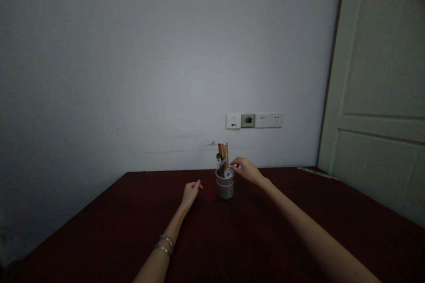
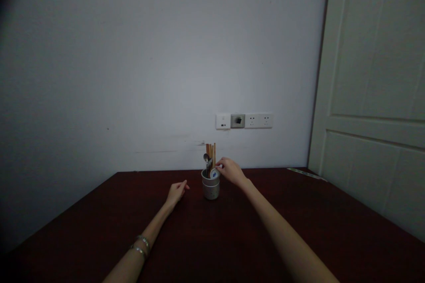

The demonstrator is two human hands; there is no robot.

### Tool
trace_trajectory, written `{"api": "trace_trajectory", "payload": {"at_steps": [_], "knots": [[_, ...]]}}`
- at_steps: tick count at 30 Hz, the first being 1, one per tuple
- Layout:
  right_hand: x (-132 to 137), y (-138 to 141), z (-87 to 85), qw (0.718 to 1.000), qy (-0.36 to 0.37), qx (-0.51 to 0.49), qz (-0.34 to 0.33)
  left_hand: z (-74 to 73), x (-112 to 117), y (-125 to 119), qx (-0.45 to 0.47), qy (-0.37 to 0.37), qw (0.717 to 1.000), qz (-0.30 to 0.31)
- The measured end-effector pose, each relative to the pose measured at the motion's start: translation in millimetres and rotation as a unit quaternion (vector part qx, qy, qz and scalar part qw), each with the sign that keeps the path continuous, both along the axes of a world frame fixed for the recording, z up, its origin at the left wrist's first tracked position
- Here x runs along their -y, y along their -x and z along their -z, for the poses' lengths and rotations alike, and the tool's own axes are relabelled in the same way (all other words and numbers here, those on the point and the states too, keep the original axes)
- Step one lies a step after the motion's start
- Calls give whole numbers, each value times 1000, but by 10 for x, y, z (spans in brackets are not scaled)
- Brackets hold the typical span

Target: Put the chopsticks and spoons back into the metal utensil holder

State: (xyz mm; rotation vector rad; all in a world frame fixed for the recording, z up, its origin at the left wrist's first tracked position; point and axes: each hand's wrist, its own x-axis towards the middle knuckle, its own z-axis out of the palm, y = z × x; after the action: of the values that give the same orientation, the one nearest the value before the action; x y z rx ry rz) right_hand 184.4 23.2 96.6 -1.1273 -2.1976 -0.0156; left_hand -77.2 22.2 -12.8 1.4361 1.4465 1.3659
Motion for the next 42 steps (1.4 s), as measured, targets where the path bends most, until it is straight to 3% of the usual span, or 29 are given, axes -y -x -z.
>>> {"api": "trace_trajectory", "payload": {"at_steps": [4, 9, 15, 23, 28, 34, 42], "knots": [[-137, -57, -122, 999, -15, -29, 17, -169, 39, -145, 42, -11, 999, 33], [-228, 19, -317, 998, -37, 49, 26, -346, 52, -453, 92, -68, 990, 88], [-219, 168, -410, 988, -48, 143, 20, -340, 11, -663, 120, -73, 984, 112], [-235, 170, -433, 987, -20, 157, 11, -434, 40, -835, 96, -64, 983, 140], [-262, 182, -447, 985, -21, 173, 11, -386, 49, -829, 73, -81, 978, 175], [-259, 213, -479, 977, -48, 210, -3, -302, -37, -802, 67, -113, 978, 160], [-212, 269, -556, 965, -59, 257, 9, -386, 38, -810, 51, -103, 984, 133]]}}
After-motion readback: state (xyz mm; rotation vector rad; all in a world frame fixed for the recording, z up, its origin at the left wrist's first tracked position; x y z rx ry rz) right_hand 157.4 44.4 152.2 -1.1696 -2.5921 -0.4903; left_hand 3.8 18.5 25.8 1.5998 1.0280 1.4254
